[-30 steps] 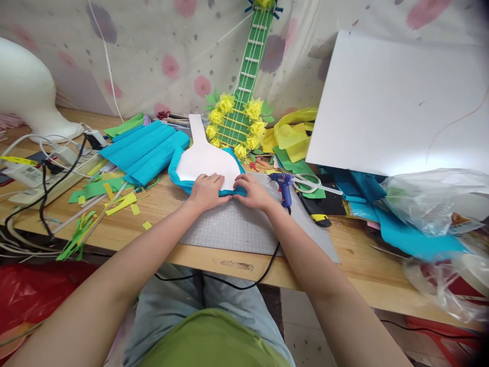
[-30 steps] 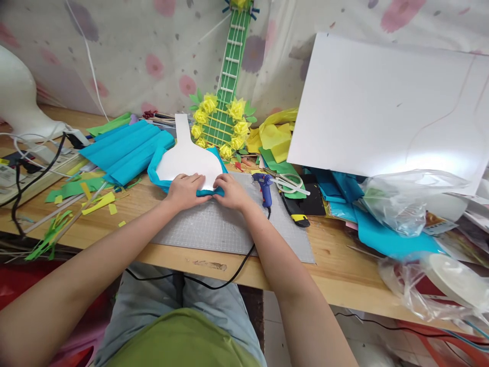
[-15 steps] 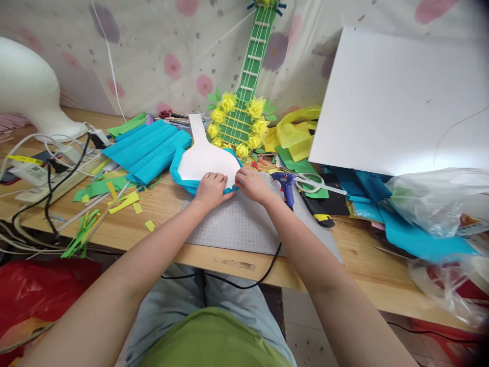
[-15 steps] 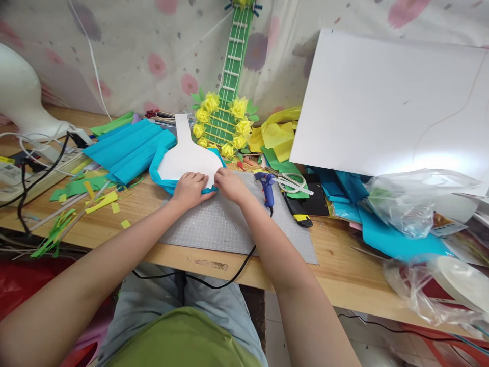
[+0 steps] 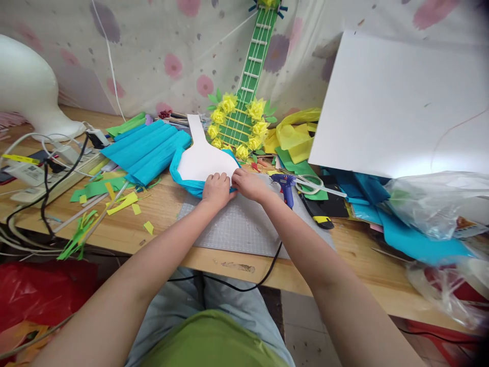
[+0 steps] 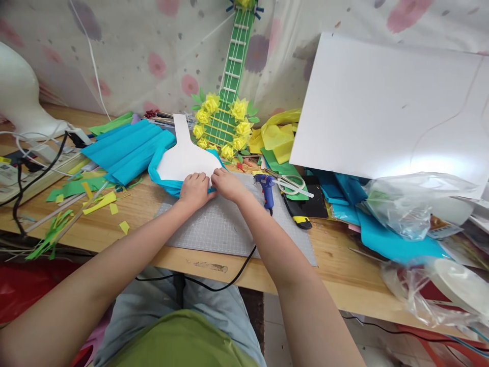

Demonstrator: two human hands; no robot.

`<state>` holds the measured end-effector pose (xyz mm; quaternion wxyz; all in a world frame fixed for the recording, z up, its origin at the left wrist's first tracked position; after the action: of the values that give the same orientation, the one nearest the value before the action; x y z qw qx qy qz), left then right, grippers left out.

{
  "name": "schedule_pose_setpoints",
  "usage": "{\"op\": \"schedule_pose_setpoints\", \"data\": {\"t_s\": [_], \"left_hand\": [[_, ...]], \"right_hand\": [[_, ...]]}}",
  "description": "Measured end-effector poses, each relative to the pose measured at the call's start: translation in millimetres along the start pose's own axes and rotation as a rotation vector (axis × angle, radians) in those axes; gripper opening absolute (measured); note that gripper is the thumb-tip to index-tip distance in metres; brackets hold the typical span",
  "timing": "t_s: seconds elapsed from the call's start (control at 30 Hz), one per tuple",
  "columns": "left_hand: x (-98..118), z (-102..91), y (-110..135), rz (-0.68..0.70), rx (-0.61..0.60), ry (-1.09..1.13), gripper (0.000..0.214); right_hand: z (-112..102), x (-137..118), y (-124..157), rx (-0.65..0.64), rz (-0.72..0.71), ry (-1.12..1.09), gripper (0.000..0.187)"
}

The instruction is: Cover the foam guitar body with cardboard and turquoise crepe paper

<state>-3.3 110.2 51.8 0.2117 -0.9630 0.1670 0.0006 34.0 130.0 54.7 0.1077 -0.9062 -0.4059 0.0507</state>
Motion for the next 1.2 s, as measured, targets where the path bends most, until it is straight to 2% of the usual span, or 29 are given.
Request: {"op": "schedule_pose_setpoints", "data": {"t_s": [0.17,0.27,0.37,0.43,0.57,0.67,0.8,0.9,1.03,1.1,1.2], "left_hand": [[2.8,2.3,0.5,0.043,0.046,0.030,0.032],[1.9,1.5,3.3,0.059,0.076,0.046,0.030],[0.5,-1.3,6.1,0.061,0.106,0.054,0.032],[-0.9,-3.4,7.5,0.056,0.124,0.062,0.033],[-1.7,-5.5,9.3,0.076,0.138,0.071,0.030],[-2.6,-6.2,12.1,0.099,0.135,0.079,0.028],[-5.8,-10.8,22.6,0.103,0.156,0.119,0.030],[-4.5,-17.5,33.6,0.131,0.192,0.166,0.033],[-2.8,-25.8,41.3,0.201,0.205,0.218,0.053],[-2.8,-29.5,41.4,0.250,0.199,0.236,0.055],[-3.0,-33.0,41.3,0.325,0.188,0.252,0.051]], "right_hand": [[-2.6,5.3,7.3,0.075,0.032,-0.075,0.010],[-8.3,14.2,13.8,0.196,0.096,-0.202,0.012],[-15.2,43.3,20.6,0.382,0.298,-0.385,0.025],[-10.6,68.3,22.3,0.454,0.465,-0.571,0.035],[22.6,107.2,22.1,0.408,0.861,-0.934,0.052],[38.9,110.9,22.0,0.377,1.010,-1.078,0.050],[53.1,85.4,14.2,0.290,0.946,-1.374,0.033],[49.4,63.3,9.5,0.263,0.829,-1.540,0.027],[34.5,58.2,15.8,0.400,0.813,-1.620,0.033],[27.9,60.0,21.4,0.479,0.816,-1.634,0.039],[28.5,58.9,31.7,0.516,0.851,-1.632,0.045]]}}
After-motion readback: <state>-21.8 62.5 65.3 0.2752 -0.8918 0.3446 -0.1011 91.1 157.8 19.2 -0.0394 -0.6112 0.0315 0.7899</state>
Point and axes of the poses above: each hand's wrist, its own y-axis away from the middle knuckle, its own z-axis out of the palm, x = y × z, the point moved 10 cm from there along -y, towards the middle knuckle, and after that the axes turned 1 degree about x, right-handed, at the moved point
